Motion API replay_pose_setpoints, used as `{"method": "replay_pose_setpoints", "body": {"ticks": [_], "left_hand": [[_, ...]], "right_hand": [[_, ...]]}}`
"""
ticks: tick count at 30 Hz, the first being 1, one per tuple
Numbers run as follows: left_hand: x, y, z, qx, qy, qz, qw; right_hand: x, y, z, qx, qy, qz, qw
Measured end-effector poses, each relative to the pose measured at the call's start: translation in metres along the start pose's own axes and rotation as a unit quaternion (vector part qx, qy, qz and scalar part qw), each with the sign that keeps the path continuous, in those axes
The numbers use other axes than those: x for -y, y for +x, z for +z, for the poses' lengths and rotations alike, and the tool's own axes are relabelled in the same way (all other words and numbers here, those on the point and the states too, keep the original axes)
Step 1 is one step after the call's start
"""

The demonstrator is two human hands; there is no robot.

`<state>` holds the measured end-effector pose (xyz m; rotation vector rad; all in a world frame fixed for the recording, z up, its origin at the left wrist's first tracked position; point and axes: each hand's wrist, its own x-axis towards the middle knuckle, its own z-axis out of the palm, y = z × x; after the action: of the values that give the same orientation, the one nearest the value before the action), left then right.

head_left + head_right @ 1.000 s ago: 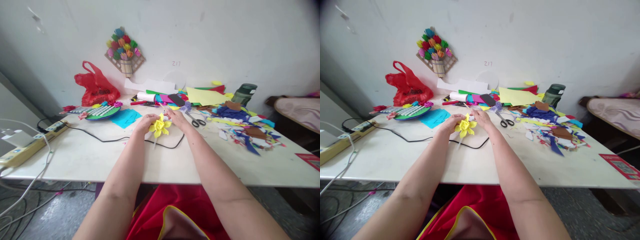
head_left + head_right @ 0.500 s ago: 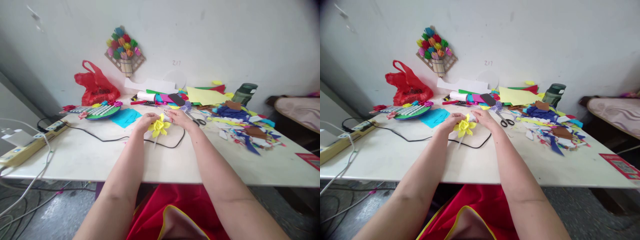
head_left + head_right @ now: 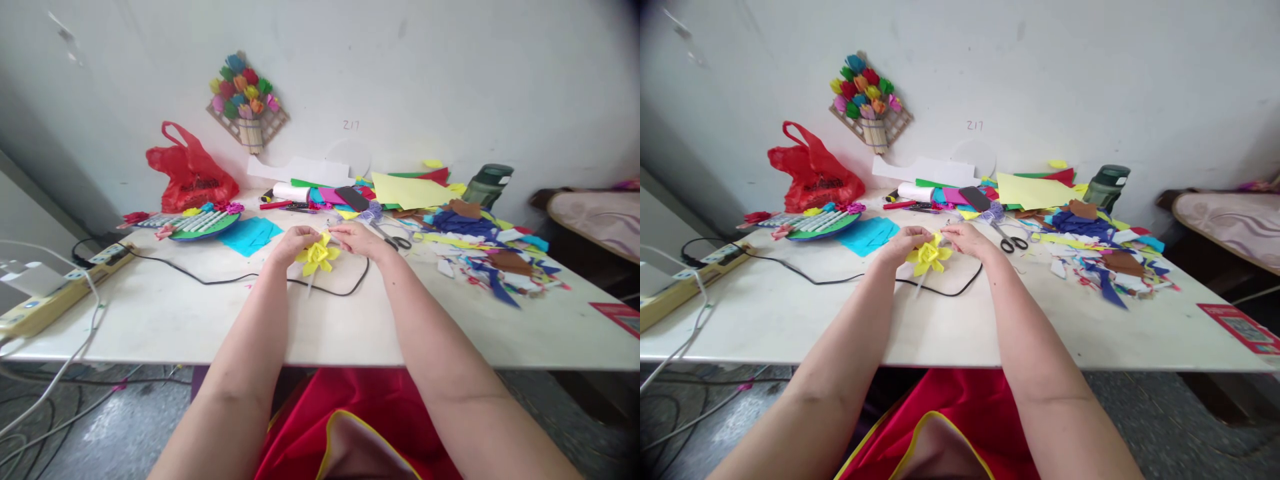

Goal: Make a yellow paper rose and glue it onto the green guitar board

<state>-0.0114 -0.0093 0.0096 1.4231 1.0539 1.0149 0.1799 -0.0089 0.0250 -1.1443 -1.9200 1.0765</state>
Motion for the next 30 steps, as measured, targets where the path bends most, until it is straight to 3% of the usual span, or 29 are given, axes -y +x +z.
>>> {"method": "replay_pose_setpoints", "body": {"ticks": [24,30], "left_hand": [[0.0006,-0.0027,-0.0001,0.07,-0.096,-0.029,0.993],[0.0025,-0.0008,0.0029,0.026,-0.121,-0.051,0.991]], "right_hand": [[0.0034,-0.0026,0.0045,0.021,0.03,0.023,0.999],[0.0058,-0.0024,0.0054,0.016,-0.002,-0.029,0.999]]}}
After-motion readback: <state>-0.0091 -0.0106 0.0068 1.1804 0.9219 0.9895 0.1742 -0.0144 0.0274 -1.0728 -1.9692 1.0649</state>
